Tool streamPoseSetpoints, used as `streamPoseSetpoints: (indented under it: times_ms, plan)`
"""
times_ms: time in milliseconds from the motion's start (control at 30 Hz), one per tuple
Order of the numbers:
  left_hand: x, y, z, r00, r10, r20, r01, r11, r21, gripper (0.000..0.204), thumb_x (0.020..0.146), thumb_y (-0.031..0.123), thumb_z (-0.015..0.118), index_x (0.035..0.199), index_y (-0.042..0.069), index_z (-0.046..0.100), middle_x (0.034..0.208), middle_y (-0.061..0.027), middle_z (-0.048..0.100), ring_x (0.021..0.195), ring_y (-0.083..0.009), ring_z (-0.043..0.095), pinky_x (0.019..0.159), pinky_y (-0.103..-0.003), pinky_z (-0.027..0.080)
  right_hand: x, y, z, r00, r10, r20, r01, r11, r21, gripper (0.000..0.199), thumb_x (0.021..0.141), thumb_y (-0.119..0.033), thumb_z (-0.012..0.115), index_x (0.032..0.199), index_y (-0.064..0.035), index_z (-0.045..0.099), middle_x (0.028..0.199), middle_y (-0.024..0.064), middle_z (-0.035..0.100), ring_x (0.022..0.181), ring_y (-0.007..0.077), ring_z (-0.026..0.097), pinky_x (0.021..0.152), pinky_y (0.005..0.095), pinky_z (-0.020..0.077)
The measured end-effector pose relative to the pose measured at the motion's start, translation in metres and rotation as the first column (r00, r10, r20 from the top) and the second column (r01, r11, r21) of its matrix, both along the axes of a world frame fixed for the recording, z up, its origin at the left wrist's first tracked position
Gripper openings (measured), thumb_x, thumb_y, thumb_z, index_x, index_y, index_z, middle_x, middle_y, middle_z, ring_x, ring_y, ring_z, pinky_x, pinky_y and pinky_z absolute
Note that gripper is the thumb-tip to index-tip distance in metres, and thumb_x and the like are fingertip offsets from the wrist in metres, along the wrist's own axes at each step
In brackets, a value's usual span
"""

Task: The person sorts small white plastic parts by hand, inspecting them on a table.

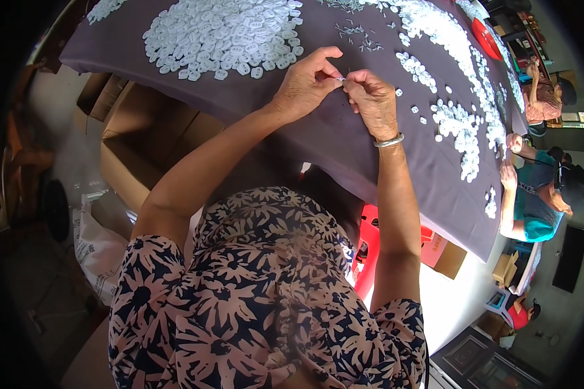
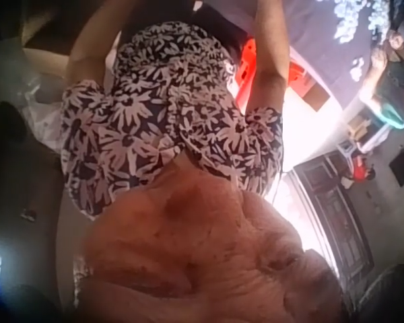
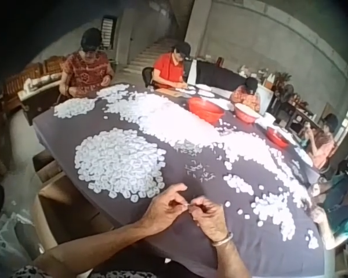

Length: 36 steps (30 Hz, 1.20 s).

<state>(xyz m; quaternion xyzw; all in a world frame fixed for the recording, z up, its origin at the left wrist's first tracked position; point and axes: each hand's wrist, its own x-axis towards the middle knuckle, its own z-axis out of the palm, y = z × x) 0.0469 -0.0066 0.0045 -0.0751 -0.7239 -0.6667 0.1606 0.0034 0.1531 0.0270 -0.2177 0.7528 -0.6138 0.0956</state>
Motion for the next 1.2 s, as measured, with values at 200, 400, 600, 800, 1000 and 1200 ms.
streamPoseSetpoints:
  times_ms: [200, 400, 600, 800, 1000, 1200]
  plan:
    - [0.004, 0.0, 0.002, 0.999, -0.027, 0.029, 0.029, 0.995, -0.091, 0.043, 0.084, 0.002, 0.06, 0.124, 0.007, 0.048, 0.086, -0.0016, 0.06, 0.081, -0.0085, 0.057, 0.077, -0.023, 0.047, -0.002, 0.002, -0.003, 0.992, 0.016, -0.124, -0.011, 0.999, 0.041, 0.005, 0.083, -0.004, 0.059, 0.082, -0.0024, 0.063, 0.066, -0.0027, 0.055, 0.051, 0.0021, 0.044, 0.046, 0.0165, 0.0351]
    - [0.003, -0.005, 0.003, 0.991, -0.096, 0.089, 0.091, 0.994, 0.057, 0.042, 0.084, 0.001, 0.06, 0.124, 0.006, 0.048, 0.089, -0.0022, 0.061, 0.083, -0.0089, 0.058, 0.077, -0.023, 0.047, 0.004, -0.001, -0.001, 1.0, -0.001, -0.009, 0.001, 0.999, -0.034, 0.006, 0.084, -0.007, 0.059, 0.083, -0.0029, 0.064, 0.069, -0.0029, 0.058, 0.053, 0.0013, 0.044, 0.046, 0.0162, 0.0345]
    - [0.001, -0.005, 0.0, 0.992, -0.109, 0.068, 0.105, 0.993, 0.05, 0.04, 0.084, 0.001, 0.061, 0.122, 0.005, 0.048, 0.089, -0.0022, 0.061, 0.085, -0.0085, 0.058, 0.077, -0.022, 0.047, 0.005, 0.0, -0.002, 1.0, -0.016, -0.012, 0.015, 0.998, -0.069, 0.008, 0.084, -0.007, 0.059, 0.085, -0.0033, 0.065, 0.071, -0.0029, 0.059, 0.054, 0.0006, 0.045, 0.047, 0.0157, 0.0349]
    - [0.0, -0.005, 0.003, 0.993, -0.095, 0.067, 0.089, 0.991, 0.097, 0.039, 0.084, 0.002, 0.061, 0.121, 0.005, 0.048, 0.088, -0.0024, 0.061, 0.084, -0.0082, 0.058, 0.075, -0.022, 0.047, 0.005, -0.003, 0.001, 1.0, -0.017, -0.002, 0.017, 0.997, -0.071, 0.005, 0.081, -0.004, 0.061, 0.081, -0.0018, 0.065, 0.068, -0.0049, 0.058, 0.058, 0.0005, 0.046, 0.051, 0.0166, 0.0367]
    - [0.0, -0.008, 0.003, 0.988, -0.12, 0.094, 0.105, 0.982, 0.155, 0.039, 0.084, 0.002, 0.061, 0.12, 0.004, 0.048, 0.086, -0.0023, 0.061, 0.08, -0.0074, 0.057, 0.071, -0.021, 0.046, 0.002, 0.0, 0.001, 0.999, 0.032, -0.037, -0.033, 0.999, -0.013, 0.009, 0.086, -0.007, 0.057, 0.086, -0.0022, 0.065, 0.071, -0.0017, 0.059, 0.055, 0.0015, 0.045, 0.047, 0.0165, 0.0354]
    - [-0.001, -0.005, -0.001, 0.999, -0.017, 0.04, 0.013, 0.995, 0.095, 0.04, 0.083, 0.004, 0.063, 0.12, 0.004, 0.046, 0.082, -0.0013, 0.059, 0.075, -0.0064, 0.054, 0.067, -0.021, 0.044, -0.026, 0.017, 0.008, 0.977, -0.212, 0.027, 0.211, 0.977, 0.027, 0.011, 0.084, -0.008, 0.063, 0.09, 0.0013, 0.064, 0.071, 0.0011, 0.058, 0.055, 0.0043, 0.047, 0.046, 0.0188, 0.0395]
